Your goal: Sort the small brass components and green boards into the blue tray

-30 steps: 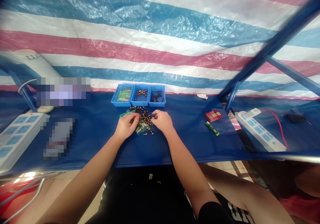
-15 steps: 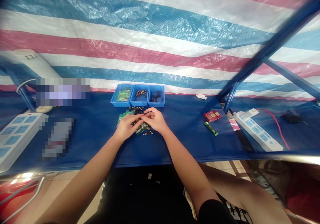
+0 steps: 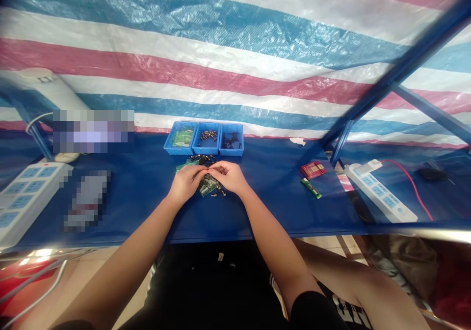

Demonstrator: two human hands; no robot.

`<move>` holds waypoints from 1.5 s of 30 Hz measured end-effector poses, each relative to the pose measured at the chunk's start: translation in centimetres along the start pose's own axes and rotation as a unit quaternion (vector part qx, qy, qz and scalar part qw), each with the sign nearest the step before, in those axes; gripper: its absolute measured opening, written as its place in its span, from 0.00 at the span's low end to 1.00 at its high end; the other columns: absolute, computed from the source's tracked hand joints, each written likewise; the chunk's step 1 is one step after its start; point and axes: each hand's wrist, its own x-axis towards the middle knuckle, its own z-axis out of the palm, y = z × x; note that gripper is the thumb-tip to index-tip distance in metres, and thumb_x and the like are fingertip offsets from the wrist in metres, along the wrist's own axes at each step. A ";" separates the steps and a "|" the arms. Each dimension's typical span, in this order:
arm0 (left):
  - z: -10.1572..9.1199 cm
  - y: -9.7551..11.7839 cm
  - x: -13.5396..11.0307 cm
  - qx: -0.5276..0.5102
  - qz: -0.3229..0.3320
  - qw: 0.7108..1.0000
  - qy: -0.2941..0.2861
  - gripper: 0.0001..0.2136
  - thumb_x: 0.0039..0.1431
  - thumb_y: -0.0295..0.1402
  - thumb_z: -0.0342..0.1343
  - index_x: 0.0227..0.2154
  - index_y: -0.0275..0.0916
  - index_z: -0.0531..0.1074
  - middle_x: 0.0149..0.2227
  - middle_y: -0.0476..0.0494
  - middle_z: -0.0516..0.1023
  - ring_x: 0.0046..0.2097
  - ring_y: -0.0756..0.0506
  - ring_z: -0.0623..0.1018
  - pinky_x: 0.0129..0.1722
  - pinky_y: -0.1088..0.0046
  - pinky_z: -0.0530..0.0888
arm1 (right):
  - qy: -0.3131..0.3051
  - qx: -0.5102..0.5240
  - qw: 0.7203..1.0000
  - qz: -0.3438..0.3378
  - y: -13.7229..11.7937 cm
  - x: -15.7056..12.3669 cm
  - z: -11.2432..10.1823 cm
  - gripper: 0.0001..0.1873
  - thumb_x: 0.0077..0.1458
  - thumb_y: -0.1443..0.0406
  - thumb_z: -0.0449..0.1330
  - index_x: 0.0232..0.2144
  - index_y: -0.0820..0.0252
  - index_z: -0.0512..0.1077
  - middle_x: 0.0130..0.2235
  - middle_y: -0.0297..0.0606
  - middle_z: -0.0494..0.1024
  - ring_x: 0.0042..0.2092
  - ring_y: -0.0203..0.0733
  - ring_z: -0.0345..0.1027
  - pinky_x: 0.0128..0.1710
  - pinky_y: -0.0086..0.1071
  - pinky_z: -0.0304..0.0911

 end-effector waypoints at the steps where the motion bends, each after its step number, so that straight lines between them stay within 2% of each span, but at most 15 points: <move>1: 0.0 0.1 0.0 -0.001 -0.007 1.000 -0.001 0.10 0.65 0.38 0.52 0.43 0.41 0.75 0.39 0.45 0.81 0.39 0.46 0.78 0.42 0.68 0.73 | 0.004 0.000 1.000 0.004 0.1 0.0 0.0 0.15 0.52 0.54 0.63 0.35 0.59 0.77 0.33 0.38 0.80 0.32 0.38 0.71 0.33 0.32 0.66; 3: 0.2 0.3 -0.1 -0.004 -0.013 1.000 0.000 0.11 0.64 0.38 0.53 0.45 0.42 0.74 0.39 0.46 0.81 0.38 0.46 0.78 0.42 0.69 0.73 | 0.008 0.015 1.000 0.014 0.3 0.1 -0.1 0.15 0.52 0.54 0.62 0.34 0.60 0.77 0.32 0.38 0.79 0.32 0.39 0.71 0.33 0.32 0.66; 6: 0.3 0.5 -0.2 -0.010 -0.005 1.000 0.001 0.09 0.64 0.38 0.53 0.42 0.41 0.75 0.38 0.46 0.81 0.37 0.46 0.77 0.41 0.69 0.73 | -0.006 0.036 0.999 0.020 0.5 0.2 -0.2 0.16 0.53 0.53 0.62 0.34 0.60 0.76 0.32 0.38 0.79 0.33 0.39 0.71 0.34 0.32 0.67; 11: 0.2 0.4 -0.2 0.003 -0.011 1.000 -0.003 0.11 0.66 0.38 0.50 0.38 0.40 0.75 0.35 0.44 0.80 0.36 0.46 0.77 0.39 0.68 0.72 | -0.013 0.046 0.999 -0.010 0.0 -0.1 -0.1 0.18 0.52 0.56 0.63 0.43 0.59 0.75 0.36 0.39 0.79 0.33 0.38 0.71 0.34 0.32 0.66; 14: -0.1 0.5 -0.2 0.005 -0.012 1.000 -0.005 0.11 0.66 0.39 0.50 0.37 0.40 0.76 0.34 0.45 0.80 0.35 0.46 0.77 0.39 0.68 0.71 | -0.010 0.018 1.000 -0.021 -0.3 -0.2 -0.1 0.15 0.53 0.57 0.62 0.39 0.60 0.77 0.37 0.40 0.80 0.33 0.38 0.70 0.34 0.32 0.66; 18: -0.2 0.7 -0.1 -0.012 -0.033 0.999 0.001 0.11 0.64 0.40 0.52 0.43 0.41 0.74 0.37 0.45 0.80 0.37 0.46 0.77 0.40 0.69 0.72 | 0.005 0.008 1.000 -0.014 -0.1 -0.1 -0.2 0.14 0.53 0.57 0.62 0.37 0.60 0.77 0.34 0.39 0.80 0.32 0.38 0.70 0.33 0.32 0.66; 21: 0.0 0.5 -0.2 -0.019 -0.045 0.999 0.000 0.11 0.65 0.40 0.51 0.42 0.41 0.74 0.37 0.44 0.79 0.37 0.45 0.77 0.39 0.69 0.72 | 0.006 -0.003 1.000 -0.008 -0.2 -0.1 -0.1 0.14 0.52 0.56 0.62 0.36 0.59 0.77 0.33 0.38 0.79 0.31 0.37 0.69 0.32 0.31 0.65; 24: 0.2 0.2 -0.3 -0.011 -0.042 0.999 -0.019 0.11 0.66 0.39 0.48 0.40 0.39 0.73 0.35 0.43 0.78 0.37 0.45 0.76 0.38 0.69 0.71 | -0.005 -0.006 1.000 -0.010 -0.4 -0.2 -0.1 0.14 0.52 0.56 0.62 0.36 0.60 0.77 0.33 0.38 0.79 0.30 0.37 0.69 0.31 0.31 0.65; 28: 0.2 0.1 -0.4 0.004 -0.045 0.999 -0.022 0.11 0.66 0.39 0.48 0.37 0.39 0.73 0.32 0.44 0.77 0.35 0.45 0.75 0.36 0.69 0.70 | -0.038 0.017 0.999 -0.021 -0.7 -0.4 0.1 0.18 0.49 0.57 0.65 0.41 0.59 0.76 0.35 0.38 0.80 0.33 0.38 0.70 0.32 0.31 0.65; 31: 0.0 0.3 -0.4 0.002 -0.049 0.999 -0.021 0.11 0.66 0.39 0.49 0.37 0.39 0.73 0.31 0.44 0.76 0.35 0.45 0.74 0.36 0.69 0.70 | -0.018 0.000 1.000 -0.015 -0.6 -0.3 0.1 0.15 0.50 0.58 0.65 0.38 0.59 0.78 0.34 0.38 0.80 0.31 0.37 0.70 0.32 0.31 0.65; 35: -0.1 0.5 -0.4 -0.036 -0.053 0.998 -0.016 0.10 0.64 0.39 0.51 0.42 0.40 0.72 0.31 0.46 0.77 0.35 0.46 0.75 0.37 0.70 0.72 | 0.022 -0.009 1.000 -0.007 -0.4 -0.2 0.0 0.13 0.51 0.58 0.63 0.36 0.60 0.78 0.34 0.40 0.81 0.31 0.38 0.70 0.32 0.32 0.66; 39: 0.0 0.5 -0.4 -0.049 -0.047 0.998 -0.003 0.10 0.64 0.38 0.51 0.43 0.41 0.73 0.33 0.46 0.77 0.35 0.47 0.76 0.37 0.71 0.72 | 0.023 -0.015 1.000 -0.010 -0.4 -0.1 -0.1 0.13 0.51 0.58 0.63 0.36 0.59 0.79 0.34 0.40 0.81 0.31 0.39 0.71 0.32 0.32 0.66; 45: -0.4 0.7 -0.2 -0.022 -0.032 0.999 -0.026 0.10 0.65 0.38 0.49 0.39 0.41 0.74 0.33 0.45 0.78 0.34 0.46 0.75 0.37 0.69 0.71 | 0.022 -0.013 0.999 -0.020 -0.3 -0.2 0.0 0.14 0.51 0.59 0.64 0.39 0.58 0.78 0.35 0.39 0.81 0.32 0.39 0.71 0.33 0.32 0.66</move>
